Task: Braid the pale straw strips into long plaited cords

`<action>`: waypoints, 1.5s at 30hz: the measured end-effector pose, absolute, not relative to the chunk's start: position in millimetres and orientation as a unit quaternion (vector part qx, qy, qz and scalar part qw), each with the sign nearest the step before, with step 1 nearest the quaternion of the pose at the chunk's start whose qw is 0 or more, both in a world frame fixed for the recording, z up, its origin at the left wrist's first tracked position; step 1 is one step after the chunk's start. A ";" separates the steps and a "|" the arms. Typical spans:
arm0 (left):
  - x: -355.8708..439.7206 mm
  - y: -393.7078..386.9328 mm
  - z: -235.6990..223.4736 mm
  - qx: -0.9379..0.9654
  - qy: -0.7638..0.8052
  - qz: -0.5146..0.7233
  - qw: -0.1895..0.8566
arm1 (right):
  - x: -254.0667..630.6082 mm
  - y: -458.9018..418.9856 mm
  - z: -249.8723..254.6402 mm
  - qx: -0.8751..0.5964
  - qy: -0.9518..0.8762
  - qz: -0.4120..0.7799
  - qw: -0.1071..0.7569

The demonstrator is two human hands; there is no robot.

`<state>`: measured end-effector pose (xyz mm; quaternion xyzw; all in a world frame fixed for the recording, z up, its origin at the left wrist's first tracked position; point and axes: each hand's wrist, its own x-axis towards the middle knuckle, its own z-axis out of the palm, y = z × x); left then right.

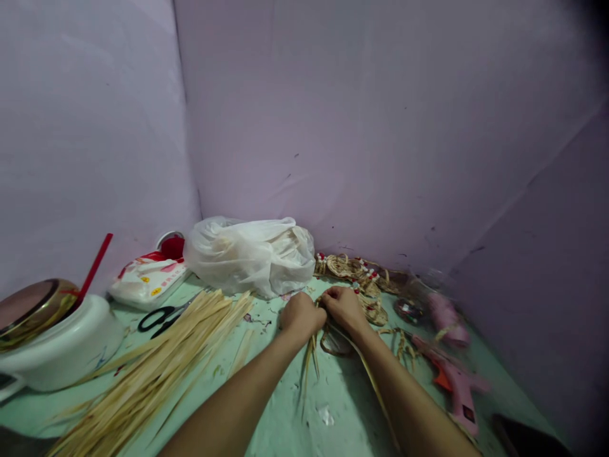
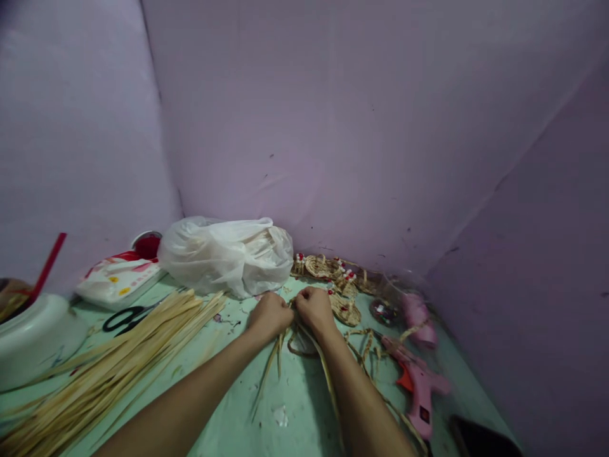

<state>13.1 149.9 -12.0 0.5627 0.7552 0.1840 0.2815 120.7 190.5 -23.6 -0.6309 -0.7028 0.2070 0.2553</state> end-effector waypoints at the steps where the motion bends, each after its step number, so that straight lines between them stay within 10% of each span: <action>1: 12.6 149.3 -11.4 0.571 0.751 0.180 0.278 | 119.3 190.0 -20.2 -0.634 -0.712 0.191 0.233; 36: -1.3 155.7 -23.0 0.700 0.653 0.183 0.225 | 113.4 109.7 -24.9 -0.661 -0.695 0.158 0.234; 45: -1.2 164.9 -11.6 0.556 0.657 0.216 0.462 | 164.1 128.1 12.9 -0.654 -0.740 0.098 0.125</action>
